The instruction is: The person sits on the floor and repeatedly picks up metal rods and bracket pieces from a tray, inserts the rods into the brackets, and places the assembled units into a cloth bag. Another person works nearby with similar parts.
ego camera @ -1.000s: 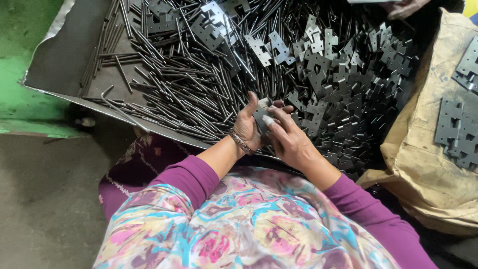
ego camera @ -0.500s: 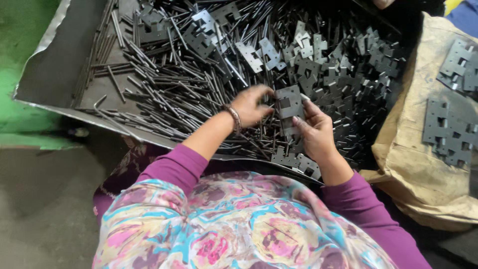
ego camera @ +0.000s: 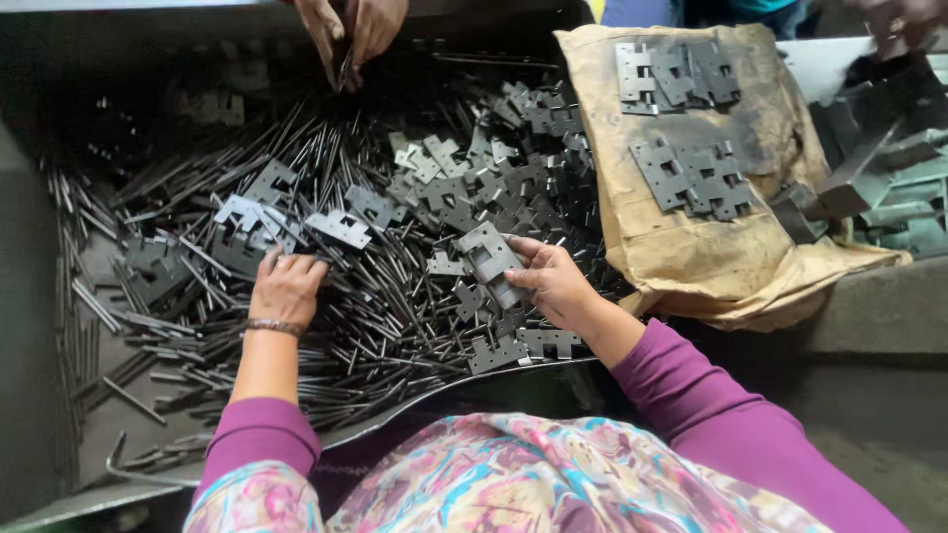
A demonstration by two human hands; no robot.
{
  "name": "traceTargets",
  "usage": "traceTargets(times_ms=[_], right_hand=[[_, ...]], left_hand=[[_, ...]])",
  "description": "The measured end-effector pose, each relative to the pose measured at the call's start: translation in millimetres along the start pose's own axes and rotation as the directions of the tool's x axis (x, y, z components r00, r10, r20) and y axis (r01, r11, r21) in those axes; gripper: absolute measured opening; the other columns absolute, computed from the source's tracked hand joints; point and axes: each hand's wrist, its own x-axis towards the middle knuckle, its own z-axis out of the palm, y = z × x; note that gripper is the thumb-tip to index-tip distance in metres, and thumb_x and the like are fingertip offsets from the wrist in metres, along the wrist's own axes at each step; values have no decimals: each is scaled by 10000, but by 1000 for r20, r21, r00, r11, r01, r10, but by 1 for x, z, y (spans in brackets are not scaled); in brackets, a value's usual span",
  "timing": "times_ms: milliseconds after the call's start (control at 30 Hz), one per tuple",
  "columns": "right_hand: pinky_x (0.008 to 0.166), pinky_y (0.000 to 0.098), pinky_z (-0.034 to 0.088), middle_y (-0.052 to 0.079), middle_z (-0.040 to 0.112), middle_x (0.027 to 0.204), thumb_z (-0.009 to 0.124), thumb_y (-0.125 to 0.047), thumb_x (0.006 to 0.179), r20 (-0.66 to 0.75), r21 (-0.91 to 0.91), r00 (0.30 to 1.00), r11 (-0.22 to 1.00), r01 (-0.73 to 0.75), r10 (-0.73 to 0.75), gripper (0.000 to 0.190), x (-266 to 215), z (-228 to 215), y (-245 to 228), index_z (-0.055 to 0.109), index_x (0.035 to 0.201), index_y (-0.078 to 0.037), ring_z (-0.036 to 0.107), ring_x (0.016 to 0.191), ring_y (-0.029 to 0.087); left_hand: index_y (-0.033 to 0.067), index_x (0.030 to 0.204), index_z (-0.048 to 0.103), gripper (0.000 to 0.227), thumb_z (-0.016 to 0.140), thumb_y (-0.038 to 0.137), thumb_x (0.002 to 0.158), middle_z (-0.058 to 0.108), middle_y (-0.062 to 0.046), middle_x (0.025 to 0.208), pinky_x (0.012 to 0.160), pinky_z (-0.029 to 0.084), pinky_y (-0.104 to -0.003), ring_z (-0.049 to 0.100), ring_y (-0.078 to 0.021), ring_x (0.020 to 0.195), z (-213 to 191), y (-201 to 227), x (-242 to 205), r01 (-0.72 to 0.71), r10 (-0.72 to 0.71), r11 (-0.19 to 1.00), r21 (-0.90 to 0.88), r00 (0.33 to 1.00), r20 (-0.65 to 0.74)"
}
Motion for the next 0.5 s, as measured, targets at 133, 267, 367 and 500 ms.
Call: traceTargets(times_ms=[133, 267, 367, 500], right_hand=[[863, 383, 622, 157, 705, 1250, 584, 136, 879, -75, 45, 997, 999, 25, -21, 593, -1, -3, -27, 508, 1459, 34, 723, 1019, 242], [865, 434, 630, 167, 706, 1227, 570, 119, 900, -105, 69, 991, 993, 96, -88, 578, -10, -16, -66, 515, 1464, 7, 725, 992, 289], [885, 443, 629, 185, 706, 1225, 568, 109, 919, -93, 109, 987, 984, 142, -132, 559, -21, -23, -87, 512, 1467, 15, 732, 996, 315], [897, 450, 641, 203, 702, 1204, 564, 105, 933, -94, 134, 986, 980, 147, -135, 528, -32, -26, -93, 504, 1454, 46, 736, 1001, 309]], left_hand=[[184, 966, 689, 149, 634, 69, 889, 732, 35, 1053, 1144, 428, -402, 686, -162, 1054, -25, -1, 0, -20, 20, 998, -56, 1000, -9], [164, 958, 696, 157, 660, 46, 860, 737, 10, 1054, 1104, 451, -391, 687, -192, 1024, -54, 10, 15, -59, 44, 986, -157, 994, -98], [157, 960, 703, 204, 660, 31, 805, 728, -15, 1011, 1058, 487, -413, 685, -217, 993, -69, 40, 23, -81, 50, 962, -261, 991, -123], [142, 956, 690, 250, 633, 11, 751, 698, -53, 926, 828, 571, -410, 688, -281, 948, -79, 106, 13, -80, 112, 882, -464, 993, 42]])
